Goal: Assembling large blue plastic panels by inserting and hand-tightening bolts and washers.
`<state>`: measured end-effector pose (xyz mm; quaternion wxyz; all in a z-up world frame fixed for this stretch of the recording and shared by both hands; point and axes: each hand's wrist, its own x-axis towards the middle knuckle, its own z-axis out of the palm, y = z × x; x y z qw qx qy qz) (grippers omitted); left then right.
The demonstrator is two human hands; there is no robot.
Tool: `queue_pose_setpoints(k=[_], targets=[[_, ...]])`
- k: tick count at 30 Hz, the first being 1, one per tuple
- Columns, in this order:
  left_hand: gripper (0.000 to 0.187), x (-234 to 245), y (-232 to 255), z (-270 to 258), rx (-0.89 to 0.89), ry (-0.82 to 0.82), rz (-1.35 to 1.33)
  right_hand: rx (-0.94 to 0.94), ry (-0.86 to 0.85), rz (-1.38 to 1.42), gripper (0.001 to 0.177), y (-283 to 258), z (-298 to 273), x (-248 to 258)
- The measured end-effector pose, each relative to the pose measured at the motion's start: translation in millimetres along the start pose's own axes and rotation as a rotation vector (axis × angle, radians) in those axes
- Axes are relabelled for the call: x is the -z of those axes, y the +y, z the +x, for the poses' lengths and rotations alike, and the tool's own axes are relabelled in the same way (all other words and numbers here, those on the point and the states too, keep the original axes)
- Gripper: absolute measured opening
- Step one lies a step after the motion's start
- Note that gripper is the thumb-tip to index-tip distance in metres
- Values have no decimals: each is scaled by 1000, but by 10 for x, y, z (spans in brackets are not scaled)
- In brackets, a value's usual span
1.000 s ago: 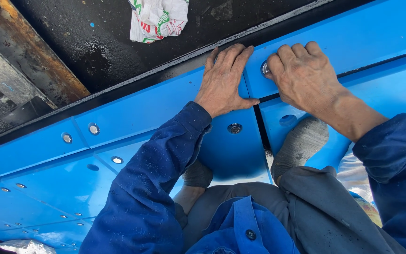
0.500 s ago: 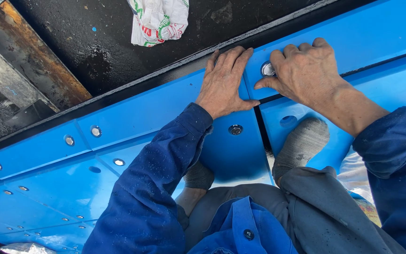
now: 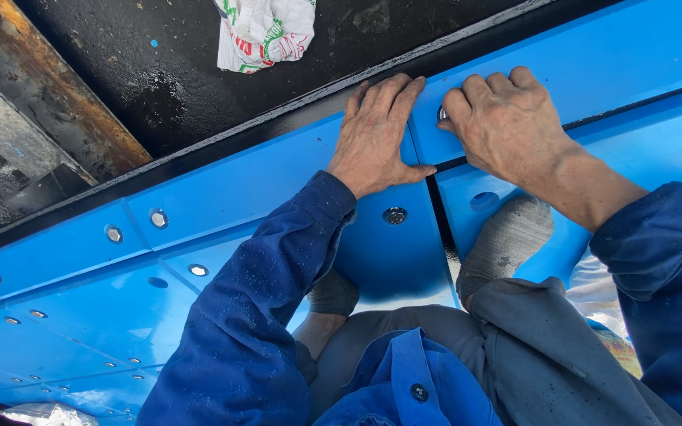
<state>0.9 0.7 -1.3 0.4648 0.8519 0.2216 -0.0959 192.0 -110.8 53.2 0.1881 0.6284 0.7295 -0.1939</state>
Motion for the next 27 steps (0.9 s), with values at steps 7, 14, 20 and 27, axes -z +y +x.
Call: queue_pose_setpoints(k=[7,14,20,27], targets=[[123,-14,10,2,8,-3,-16,101,193,137,27,160,-58,-117],[123,-5,26,-14,2,5,-11,54,20,38,38,67,37,-11],[124,-10,22,-8,-1,6,-17,49,144,162,31,185,-87,-46],[124,-21,11,-11,-4,16,0,23,149,80,24,123,-85,-40]])
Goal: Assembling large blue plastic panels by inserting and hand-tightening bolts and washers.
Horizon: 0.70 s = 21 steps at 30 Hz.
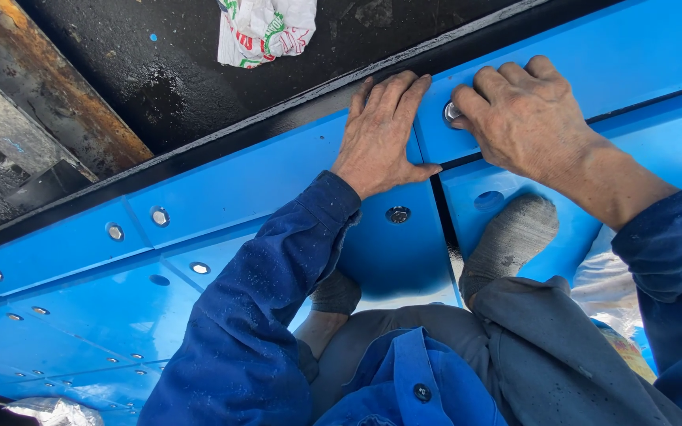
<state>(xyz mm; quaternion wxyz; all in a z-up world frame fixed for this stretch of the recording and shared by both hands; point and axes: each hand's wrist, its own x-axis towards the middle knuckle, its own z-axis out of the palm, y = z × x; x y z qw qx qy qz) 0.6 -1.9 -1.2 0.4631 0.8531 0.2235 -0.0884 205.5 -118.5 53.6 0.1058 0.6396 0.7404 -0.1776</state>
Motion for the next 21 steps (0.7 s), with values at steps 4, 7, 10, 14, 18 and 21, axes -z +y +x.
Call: queue_pose_setpoints(k=[4,7,10,14,18,21], targets=[[123,-10,1,0,-8,6,8,9,-55,-116,21,-87,33,30],[123,15,-15,30,-3,-1,14,-5,-79,-152,16,-119,40,-45],[124,16,11,10,3,-24,-1,-17,-114,-168,28,-171,22,-25],[124,78,10,53,-9,5,22,-69,-56,-100,31,-91,50,-32],[119,143,77,-1,-4,-37,39,-33,43,54,24,4,-14,130],[118,219,120,37,35,-83,72,-145,209,329,35,112,-112,62]])
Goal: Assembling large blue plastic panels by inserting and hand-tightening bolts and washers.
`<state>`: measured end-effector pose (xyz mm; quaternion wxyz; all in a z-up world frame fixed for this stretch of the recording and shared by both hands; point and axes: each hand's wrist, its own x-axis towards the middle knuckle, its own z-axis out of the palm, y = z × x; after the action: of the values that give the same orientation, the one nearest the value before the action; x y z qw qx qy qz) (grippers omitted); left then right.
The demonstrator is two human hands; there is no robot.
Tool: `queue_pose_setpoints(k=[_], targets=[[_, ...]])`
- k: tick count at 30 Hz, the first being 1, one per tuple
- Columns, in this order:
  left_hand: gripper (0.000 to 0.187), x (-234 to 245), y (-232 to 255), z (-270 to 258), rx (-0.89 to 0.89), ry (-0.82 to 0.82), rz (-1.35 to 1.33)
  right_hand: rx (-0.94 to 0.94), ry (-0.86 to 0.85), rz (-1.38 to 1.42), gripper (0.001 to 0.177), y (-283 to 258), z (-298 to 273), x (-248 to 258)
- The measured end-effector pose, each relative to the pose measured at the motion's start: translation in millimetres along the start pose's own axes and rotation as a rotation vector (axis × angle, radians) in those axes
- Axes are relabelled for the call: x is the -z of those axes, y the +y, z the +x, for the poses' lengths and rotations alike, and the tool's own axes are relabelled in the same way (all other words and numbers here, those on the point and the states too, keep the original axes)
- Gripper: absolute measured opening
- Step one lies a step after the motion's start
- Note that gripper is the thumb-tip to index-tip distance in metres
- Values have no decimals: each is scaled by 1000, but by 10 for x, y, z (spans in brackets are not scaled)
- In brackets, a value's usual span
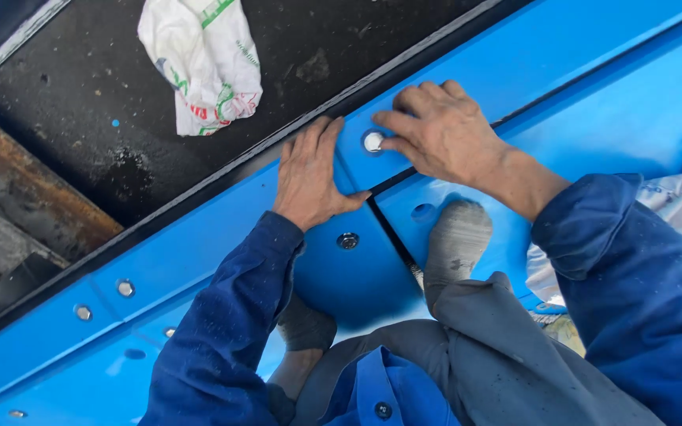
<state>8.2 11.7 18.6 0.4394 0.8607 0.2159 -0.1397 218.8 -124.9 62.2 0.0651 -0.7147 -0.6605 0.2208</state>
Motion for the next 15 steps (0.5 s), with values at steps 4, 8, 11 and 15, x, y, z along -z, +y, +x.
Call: queue_pose_setpoints(k=[4,8,11,15], targets=[[120,8,-6,52,9,2,24,-352,282,-131,34,1205,-706,-65],[122,-27,-12,9,39,-64,-3,-814,372,-88,21,2313,-1479,-20],[122,-36,-28,34,50,-69,-4,-893,334,85,19,2481,-1521,125],[122,-14,23,62,108,-98,-25,-697,402,-38,18,2392,-1523,194]])
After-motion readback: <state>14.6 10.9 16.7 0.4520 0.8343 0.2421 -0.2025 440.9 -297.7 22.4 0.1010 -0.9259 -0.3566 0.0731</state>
